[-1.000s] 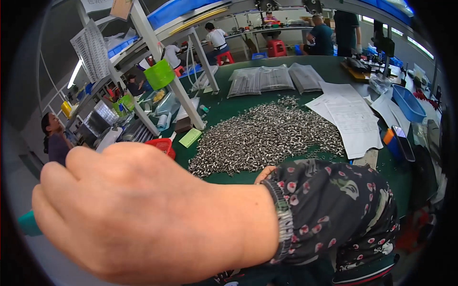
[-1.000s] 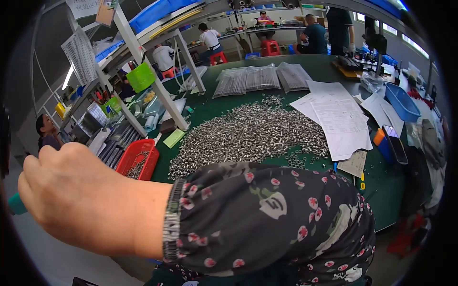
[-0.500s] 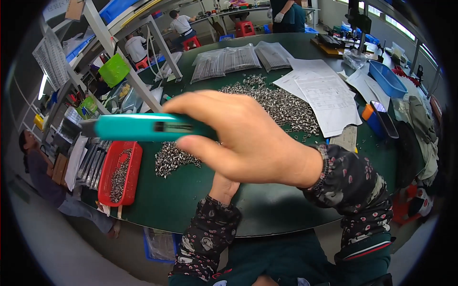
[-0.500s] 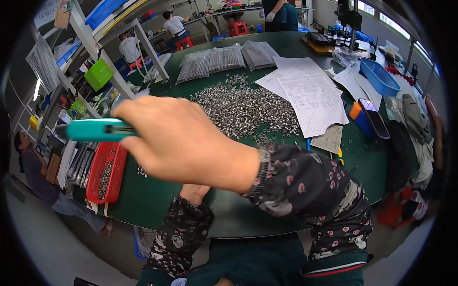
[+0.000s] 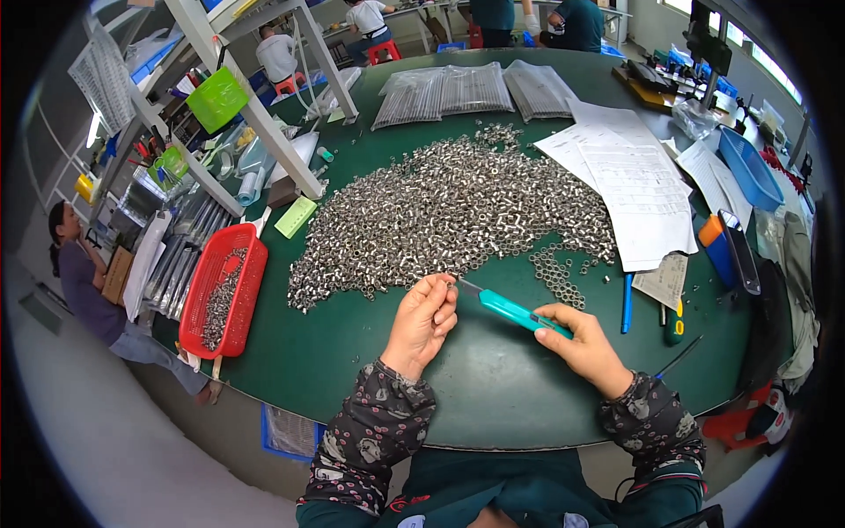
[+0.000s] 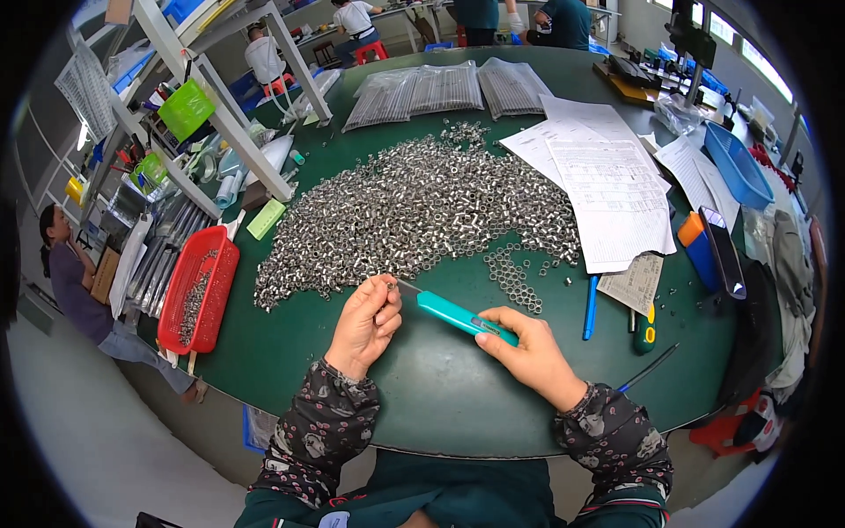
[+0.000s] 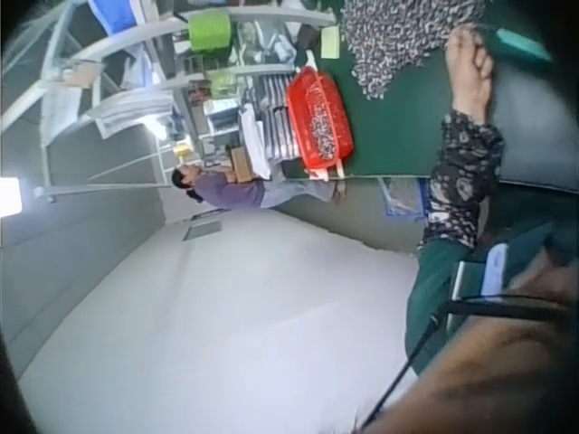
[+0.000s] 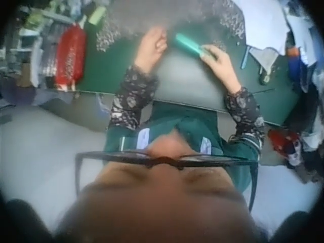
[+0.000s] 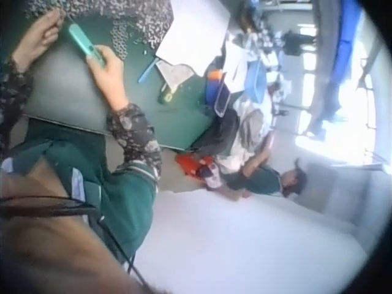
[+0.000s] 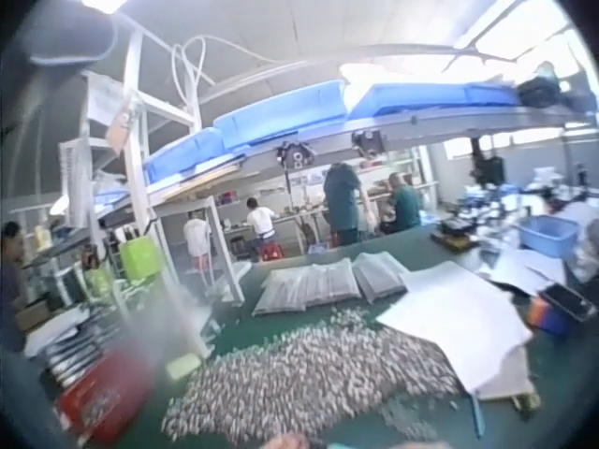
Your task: Using a small tool to scrape and deburr small manufactured components at a workbench.
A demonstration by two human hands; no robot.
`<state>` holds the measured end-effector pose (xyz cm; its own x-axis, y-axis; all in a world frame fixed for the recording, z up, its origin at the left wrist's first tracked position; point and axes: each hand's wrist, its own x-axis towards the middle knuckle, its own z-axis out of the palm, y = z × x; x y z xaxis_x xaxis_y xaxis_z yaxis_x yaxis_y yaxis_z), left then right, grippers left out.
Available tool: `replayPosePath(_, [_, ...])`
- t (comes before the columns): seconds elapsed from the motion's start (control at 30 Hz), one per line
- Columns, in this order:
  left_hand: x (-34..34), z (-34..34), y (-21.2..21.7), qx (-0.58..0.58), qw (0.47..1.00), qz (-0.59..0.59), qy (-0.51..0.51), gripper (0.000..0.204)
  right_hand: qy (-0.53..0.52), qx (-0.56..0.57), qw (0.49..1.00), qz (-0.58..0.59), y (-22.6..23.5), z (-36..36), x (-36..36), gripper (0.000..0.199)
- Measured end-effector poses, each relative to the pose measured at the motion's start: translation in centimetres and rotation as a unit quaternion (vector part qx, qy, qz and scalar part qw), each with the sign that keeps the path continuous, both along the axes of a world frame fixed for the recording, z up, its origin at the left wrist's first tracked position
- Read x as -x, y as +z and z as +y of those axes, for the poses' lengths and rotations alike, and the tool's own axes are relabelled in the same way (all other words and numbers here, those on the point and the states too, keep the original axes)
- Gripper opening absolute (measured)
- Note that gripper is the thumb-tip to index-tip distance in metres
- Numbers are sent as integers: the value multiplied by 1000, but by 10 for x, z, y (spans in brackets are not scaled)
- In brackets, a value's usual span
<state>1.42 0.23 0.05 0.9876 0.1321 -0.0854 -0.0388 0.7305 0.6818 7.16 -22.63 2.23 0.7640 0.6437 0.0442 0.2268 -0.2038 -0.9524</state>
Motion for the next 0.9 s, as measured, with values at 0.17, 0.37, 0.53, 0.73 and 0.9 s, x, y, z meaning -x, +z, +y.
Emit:
replayPosePath(0.17, [1,-3,1,-20,1000,11,0,12,23,7,1000,19,4,-4,-1,25])
replayPosePath(0.37, [0,-7,4,-33,999,6,-9,11,38,25,998,46,8,-6,-1,26])
replayPosePath(0.53, [2,-7,3,-51,999,-3,-13,12,38,49,998,31,3,-5,-2,27])
replayPosePath(0.73, [3,-8,4,-95,995,27,9,11,20,51,997,-54,1,-4,-3,28])
replayPosePath(0.9, [4,-9,4,-119,992,35,29,13,0,98,988,-119,1,-4,-2,26])
